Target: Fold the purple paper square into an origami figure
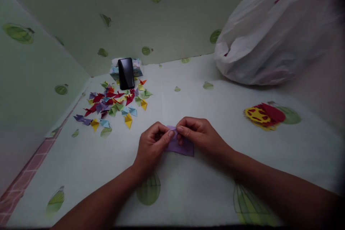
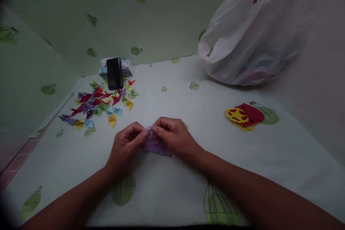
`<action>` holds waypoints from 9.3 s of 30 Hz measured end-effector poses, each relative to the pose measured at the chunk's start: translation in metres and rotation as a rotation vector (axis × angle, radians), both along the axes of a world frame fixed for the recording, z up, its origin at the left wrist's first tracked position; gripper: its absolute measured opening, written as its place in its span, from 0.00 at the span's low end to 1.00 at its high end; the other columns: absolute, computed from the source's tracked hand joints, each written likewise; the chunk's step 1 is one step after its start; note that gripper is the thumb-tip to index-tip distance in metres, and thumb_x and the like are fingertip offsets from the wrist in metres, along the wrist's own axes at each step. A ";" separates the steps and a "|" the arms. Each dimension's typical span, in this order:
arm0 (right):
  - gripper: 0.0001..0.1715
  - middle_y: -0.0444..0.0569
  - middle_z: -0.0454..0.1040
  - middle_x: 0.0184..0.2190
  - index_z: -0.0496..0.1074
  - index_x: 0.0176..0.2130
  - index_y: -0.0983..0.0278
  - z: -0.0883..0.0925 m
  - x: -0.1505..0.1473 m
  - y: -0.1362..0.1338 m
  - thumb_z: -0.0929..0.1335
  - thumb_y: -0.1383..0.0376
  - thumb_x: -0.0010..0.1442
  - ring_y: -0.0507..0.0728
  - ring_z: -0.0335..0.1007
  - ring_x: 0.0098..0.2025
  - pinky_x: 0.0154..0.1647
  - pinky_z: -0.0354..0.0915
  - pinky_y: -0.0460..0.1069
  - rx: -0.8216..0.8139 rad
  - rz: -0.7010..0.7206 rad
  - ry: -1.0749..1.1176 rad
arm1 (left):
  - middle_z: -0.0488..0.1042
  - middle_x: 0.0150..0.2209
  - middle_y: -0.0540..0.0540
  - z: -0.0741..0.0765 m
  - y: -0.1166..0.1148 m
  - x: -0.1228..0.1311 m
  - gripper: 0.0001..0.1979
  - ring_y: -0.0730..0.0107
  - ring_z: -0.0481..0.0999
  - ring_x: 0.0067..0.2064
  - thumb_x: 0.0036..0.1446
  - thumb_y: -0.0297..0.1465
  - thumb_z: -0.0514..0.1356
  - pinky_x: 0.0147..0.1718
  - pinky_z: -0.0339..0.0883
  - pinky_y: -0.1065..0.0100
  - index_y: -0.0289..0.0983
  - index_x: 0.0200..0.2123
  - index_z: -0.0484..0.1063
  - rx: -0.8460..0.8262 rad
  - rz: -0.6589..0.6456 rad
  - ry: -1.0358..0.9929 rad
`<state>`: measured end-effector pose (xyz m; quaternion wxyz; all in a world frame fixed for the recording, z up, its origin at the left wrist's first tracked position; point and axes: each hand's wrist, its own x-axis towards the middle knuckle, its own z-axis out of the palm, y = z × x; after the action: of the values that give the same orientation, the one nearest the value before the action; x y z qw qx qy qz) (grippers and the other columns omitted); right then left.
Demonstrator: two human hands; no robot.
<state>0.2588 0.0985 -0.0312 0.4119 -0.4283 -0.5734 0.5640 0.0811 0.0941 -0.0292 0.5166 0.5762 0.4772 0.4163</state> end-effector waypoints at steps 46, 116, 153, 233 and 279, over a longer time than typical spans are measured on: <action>0.11 0.41 0.65 0.20 0.67 0.26 0.65 0.003 -0.004 -0.005 0.65 0.66 0.60 0.49 0.58 0.24 0.26 0.54 0.45 0.245 0.151 -0.191 | 0.70 0.23 0.54 0.000 -0.005 0.000 0.11 0.78 0.68 0.26 0.59 0.35 0.63 0.27 0.63 0.75 0.36 0.27 0.71 0.010 0.027 -0.070; 0.07 0.41 0.69 0.24 0.69 0.34 0.64 0.004 -0.008 -0.010 0.68 0.61 0.60 0.48 0.63 0.23 0.23 0.60 0.45 0.054 -0.017 0.143 | 0.74 0.30 0.50 -0.002 -0.002 0.000 0.02 0.73 0.73 0.29 0.57 0.28 0.64 0.31 0.67 0.71 0.37 0.31 0.77 0.266 -0.009 0.000; 0.09 0.40 0.70 0.25 0.70 0.36 0.64 -0.003 -0.009 -0.005 0.71 0.62 0.57 0.49 0.67 0.25 0.29 0.63 0.47 -0.034 0.006 0.274 | 0.73 0.29 0.50 -0.005 0.001 -0.004 0.04 0.70 0.72 0.31 0.58 0.31 0.63 0.33 0.65 0.69 0.38 0.30 0.76 0.303 0.019 0.102; 0.08 0.40 0.71 0.18 0.65 0.32 0.62 0.004 -0.011 -0.009 0.68 0.62 0.58 0.51 0.69 0.20 0.24 0.62 0.46 -0.068 -0.163 0.140 | 0.75 0.40 0.43 -0.007 -0.001 -0.003 0.05 0.66 0.77 0.39 0.61 0.28 0.61 0.35 0.74 0.68 0.38 0.33 0.76 0.533 0.046 0.206; 0.09 0.42 0.67 0.24 0.68 0.29 0.64 0.003 -0.009 -0.008 0.67 0.60 0.57 0.51 0.61 0.26 0.27 0.58 0.47 0.017 -0.052 -0.032 | 0.71 0.28 0.52 0.000 0.004 0.000 0.09 0.75 0.68 0.29 0.54 0.34 0.64 0.30 0.62 0.72 0.35 0.35 0.71 -0.142 -0.076 -0.164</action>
<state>0.2494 0.0903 -0.0286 0.4207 -0.4484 -0.5734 0.5414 0.0815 0.0976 -0.0287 0.6091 0.5196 0.4395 0.4073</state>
